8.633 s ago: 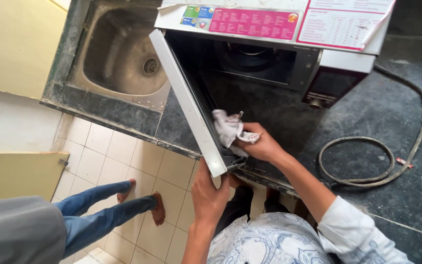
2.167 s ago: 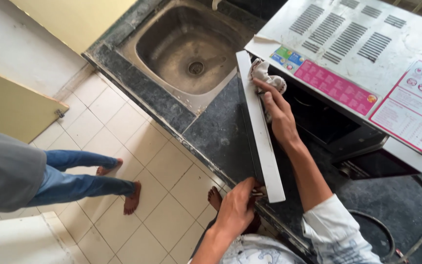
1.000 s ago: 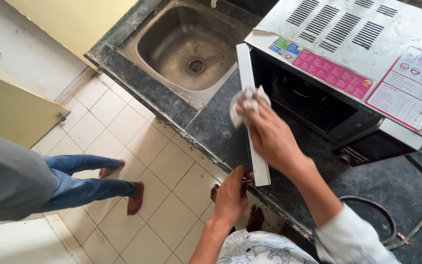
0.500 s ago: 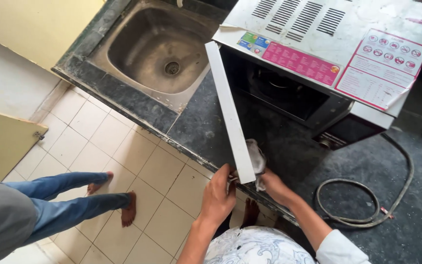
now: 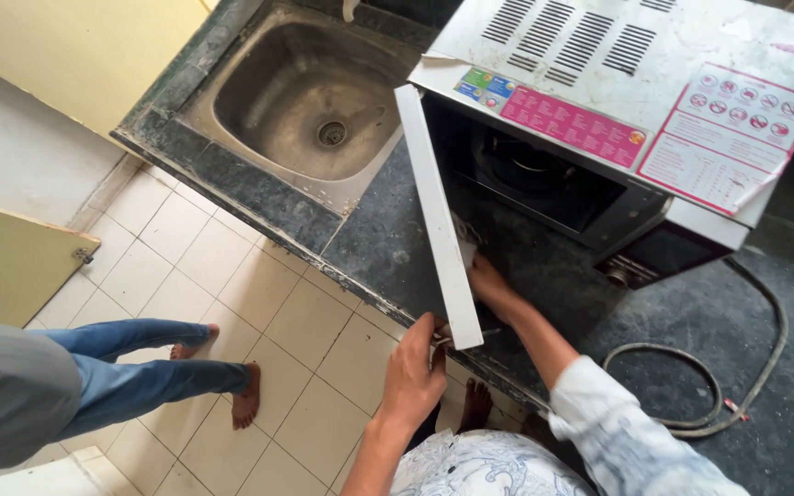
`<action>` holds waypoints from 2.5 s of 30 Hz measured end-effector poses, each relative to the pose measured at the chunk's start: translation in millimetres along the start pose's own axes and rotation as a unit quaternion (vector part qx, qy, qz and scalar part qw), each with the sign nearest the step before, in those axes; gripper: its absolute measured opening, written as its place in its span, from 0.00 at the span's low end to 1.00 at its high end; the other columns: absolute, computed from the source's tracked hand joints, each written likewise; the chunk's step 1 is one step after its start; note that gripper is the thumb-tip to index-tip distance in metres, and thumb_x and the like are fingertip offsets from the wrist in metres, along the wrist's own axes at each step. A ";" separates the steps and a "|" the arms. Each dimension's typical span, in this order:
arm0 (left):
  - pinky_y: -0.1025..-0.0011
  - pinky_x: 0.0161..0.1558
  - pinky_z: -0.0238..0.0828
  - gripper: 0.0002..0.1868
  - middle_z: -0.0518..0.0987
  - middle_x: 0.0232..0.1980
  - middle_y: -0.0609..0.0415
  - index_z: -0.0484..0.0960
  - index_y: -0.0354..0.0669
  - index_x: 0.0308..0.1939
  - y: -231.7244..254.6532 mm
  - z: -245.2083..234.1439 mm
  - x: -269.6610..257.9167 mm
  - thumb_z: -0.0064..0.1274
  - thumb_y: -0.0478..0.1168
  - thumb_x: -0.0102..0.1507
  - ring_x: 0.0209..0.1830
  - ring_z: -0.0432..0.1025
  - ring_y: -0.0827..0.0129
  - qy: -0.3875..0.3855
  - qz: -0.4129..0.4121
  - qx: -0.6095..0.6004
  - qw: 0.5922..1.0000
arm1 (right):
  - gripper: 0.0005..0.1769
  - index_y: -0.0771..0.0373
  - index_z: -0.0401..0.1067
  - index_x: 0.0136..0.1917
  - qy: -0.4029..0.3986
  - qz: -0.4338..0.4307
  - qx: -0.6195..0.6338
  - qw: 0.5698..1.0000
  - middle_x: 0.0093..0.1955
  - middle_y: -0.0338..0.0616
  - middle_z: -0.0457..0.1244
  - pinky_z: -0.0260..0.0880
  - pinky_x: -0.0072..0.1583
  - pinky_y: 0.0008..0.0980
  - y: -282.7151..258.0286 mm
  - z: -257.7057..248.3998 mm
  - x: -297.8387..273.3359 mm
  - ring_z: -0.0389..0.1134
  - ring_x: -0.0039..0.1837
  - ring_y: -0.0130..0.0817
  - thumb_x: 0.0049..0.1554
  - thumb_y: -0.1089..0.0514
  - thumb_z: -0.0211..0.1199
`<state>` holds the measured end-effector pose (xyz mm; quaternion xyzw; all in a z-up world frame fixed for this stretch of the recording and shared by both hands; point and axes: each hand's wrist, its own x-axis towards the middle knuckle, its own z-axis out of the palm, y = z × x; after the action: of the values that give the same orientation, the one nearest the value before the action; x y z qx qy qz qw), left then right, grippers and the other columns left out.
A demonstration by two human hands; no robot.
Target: Cleaning the exterior and interior of a microwave with a cloth.
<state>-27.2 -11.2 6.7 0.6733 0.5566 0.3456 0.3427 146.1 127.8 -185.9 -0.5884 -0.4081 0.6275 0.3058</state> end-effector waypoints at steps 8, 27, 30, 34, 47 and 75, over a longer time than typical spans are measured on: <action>0.50 0.38 0.67 0.14 0.74 0.37 0.36 0.69 0.31 0.43 -19.0 6.8 -2.1 0.46 0.21 0.54 0.39 0.71 0.38 0.012 -0.004 0.026 1.000 | 0.31 0.60 0.60 0.76 -0.101 -0.014 -0.074 0.992 0.62 0.49 0.69 0.71 0.59 0.37 49.3 -47.4 -67.4 0.70 0.58 0.35 0.63 0.48 0.52; 0.48 0.37 0.64 0.18 0.74 0.37 0.37 0.69 0.32 0.43 -13.1 4.6 0.5 0.44 0.19 0.50 0.39 0.70 0.38 0.003 -0.014 0.013 1.000 | 0.29 0.65 0.69 0.68 -0.005 -0.172 -0.120 0.978 0.61 0.51 0.68 0.69 0.61 0.40 -16.1 -11.4 58.5 0.68 0.62 0.41 0.52 0.66 0.60; 0.49 0.37 0.64 0.19 0.74 0.37 0.37 0.69 0.31 0.44 -13.3 4.9 0.5 0.44 0.19 0.50 0.38 0.70 0.38 -0.006 -0.024 0.007 1.000 | 0.31 0.64 0.67 0.71 -0.002 -0.183 -0.115 0.976 0.65 0.52 0.66 0.67 0.64 0.40 -0.1 -16.6 54.6 0.66 0.66 0.42 0.53 0.65 0.59; 0.50 0.38 0.66 0.18 0.75 0.38 0.37 0.70 0.32 0.45 -20.3 6.6 0.1 0.45 0.20 0.52 0.39 0.72 0.39 -0.006 -0.010 0.006 1.000 | 0.34 0.63 0.65 0.74 0.002 -0.197 -0.105 0.975 0.70 0.52 0.64 0.65 0.69 0.40 30.7 -21.1 48.1 0.64 0.72 0.43 0.54 0.65 0.58; 0.52 0.39 0.70 0.17 0.79 0.42 0.39 0.72 0.34 0.46 -17.6 2.0 5.4 0.51 0.22 0.55 0.44 0.74 0.38 -0.041 -0.003 0.017 0.999 | 0.48 0.48 0.57 0.80 -0.076 0.180 -0.166 0.967 0.78 0.48 0.57 0.60 0.75 0.50 54.2 -51.8 -120.5 0.58 0.78 0.47 0.46 0.54 0.65; 0.58 0.58 0.73 0.56 0.75 0.59 0.27 0.51 0.22 0.68 60.3 160.2 170.6 0.66 0.53 0.50 0.59 0.74 0.41 -0.382 0.050 0.049 0.922 | 0.24 0.68 0.78 0.62 0.246 0.120 0.143 0.951 0.56 0.44 0.76 0.70 0.61 0.29 145.0 -15.7 -258.6 0.74 0.58 0.31 0.55 0.58 0.59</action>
<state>163.5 135.9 -12.2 0.7969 0.3655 0.0513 0.4782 206.8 -162.9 -185.5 -0.7192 -0.1532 0.5470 0.4001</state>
